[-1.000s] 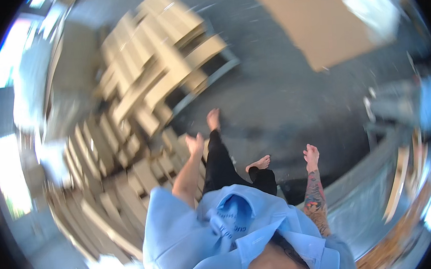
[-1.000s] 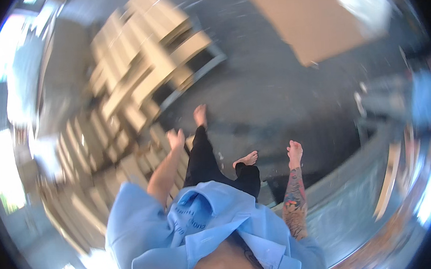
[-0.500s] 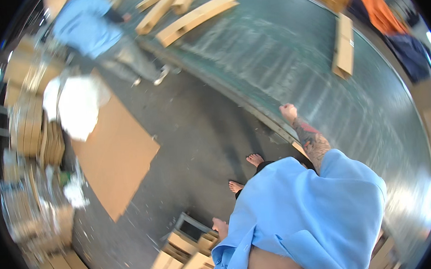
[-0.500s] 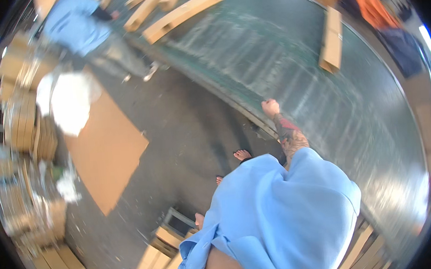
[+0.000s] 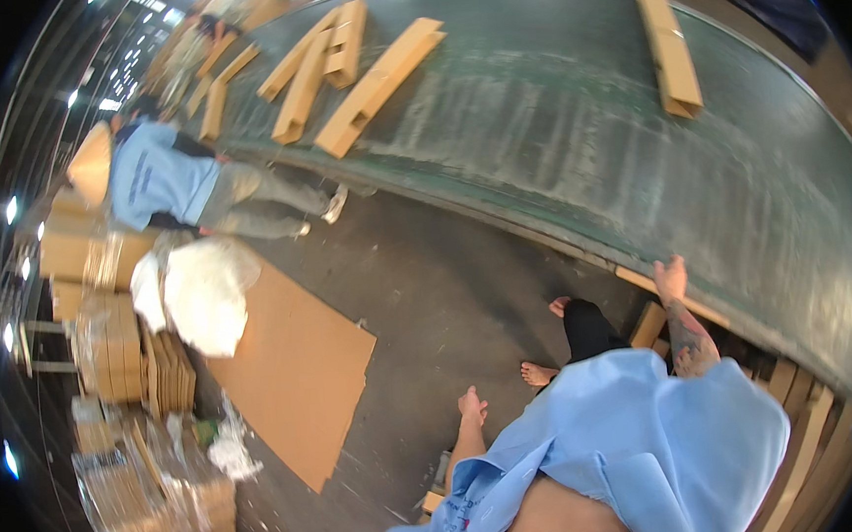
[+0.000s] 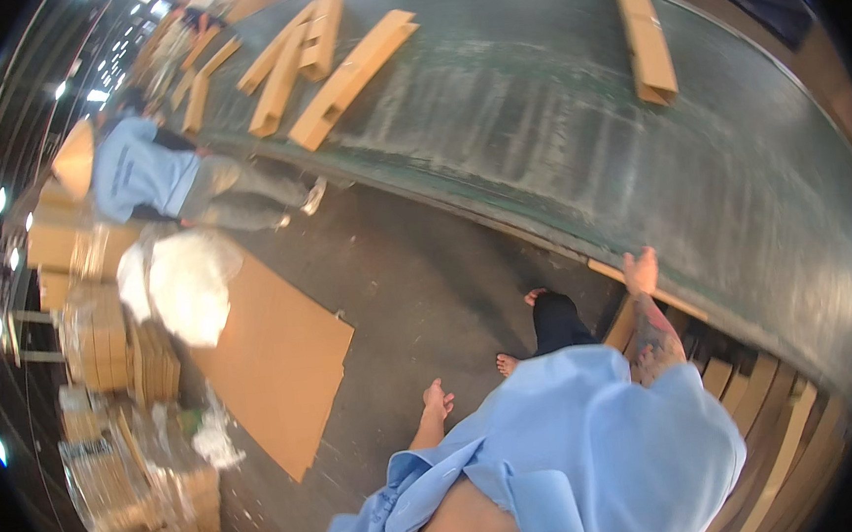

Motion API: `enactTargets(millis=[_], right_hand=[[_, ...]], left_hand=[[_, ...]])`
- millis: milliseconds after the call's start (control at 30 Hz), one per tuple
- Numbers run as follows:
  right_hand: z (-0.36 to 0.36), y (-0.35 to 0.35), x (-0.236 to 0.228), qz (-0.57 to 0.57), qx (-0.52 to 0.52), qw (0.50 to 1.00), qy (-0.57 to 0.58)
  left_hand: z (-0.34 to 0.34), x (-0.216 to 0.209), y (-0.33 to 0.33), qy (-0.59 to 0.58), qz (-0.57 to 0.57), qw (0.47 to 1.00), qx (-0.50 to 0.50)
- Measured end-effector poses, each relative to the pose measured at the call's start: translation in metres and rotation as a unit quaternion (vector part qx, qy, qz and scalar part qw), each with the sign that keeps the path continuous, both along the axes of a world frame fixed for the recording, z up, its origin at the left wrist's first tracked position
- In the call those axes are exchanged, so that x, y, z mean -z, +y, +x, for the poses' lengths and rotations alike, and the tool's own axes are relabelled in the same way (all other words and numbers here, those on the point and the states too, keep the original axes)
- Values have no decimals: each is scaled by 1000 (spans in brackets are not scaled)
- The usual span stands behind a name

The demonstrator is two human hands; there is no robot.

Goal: The person picks up flat-packed cardboard boxes from a metal table and stacks them onto a nearby wooden pallet. The person repeatedly moves between the table and the pallet, arranging the boxes in neat rows.

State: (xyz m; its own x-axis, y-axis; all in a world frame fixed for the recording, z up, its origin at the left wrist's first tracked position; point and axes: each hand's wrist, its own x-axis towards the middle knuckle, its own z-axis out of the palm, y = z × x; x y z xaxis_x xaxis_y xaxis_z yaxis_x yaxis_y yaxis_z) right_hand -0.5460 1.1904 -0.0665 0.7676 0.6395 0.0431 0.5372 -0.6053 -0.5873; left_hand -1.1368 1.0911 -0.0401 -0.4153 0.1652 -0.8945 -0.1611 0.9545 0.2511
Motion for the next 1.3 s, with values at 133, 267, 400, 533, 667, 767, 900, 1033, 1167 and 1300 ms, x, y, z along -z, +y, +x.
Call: enactTargets(millis=[133, 267, 400, 533, 667, 767, 900, 1033, 1167, 1300], right_hand=[[52, 90, -13, 20, 48, 999, -10], [172, 182, -7, -5, 28, 975, -222], [245, 300, -16, -95, 88, 964, -232], [360, 396, -27, -126, 169, 944, -254], [325, 453, -53, -234, 147, 961, 30], [328, 474, -63, -229, 137, 964, 18], [351, 474, -47, -220, 124, 968, -11], [338, 466, -23, -219, 81, 972, -27], [252, 443, -46, -231, 11, 972, -47], [145, 392, -73, -248, -88, 962, -72]], left_hand=[[3, -22, 35, 50, 2, 997, 55], [61, -37, 91, 68, 41, 993, 88], [54, -53, 77, 67, 25, 970, 234], [65, -69, 84, 104, -49, 986, 122], [37, -119, 16, 180, -133, 971, 85], [27, -129, -5, 201, -128, 957, 163], [42, -119, 31, 136, -213, 947, 197], [70, -116, 55, 114, -129, 967, 188], [91, -103, 73, 144, -30, 984, 103], [96, -82, 87, 164, 22, 985, 59]])
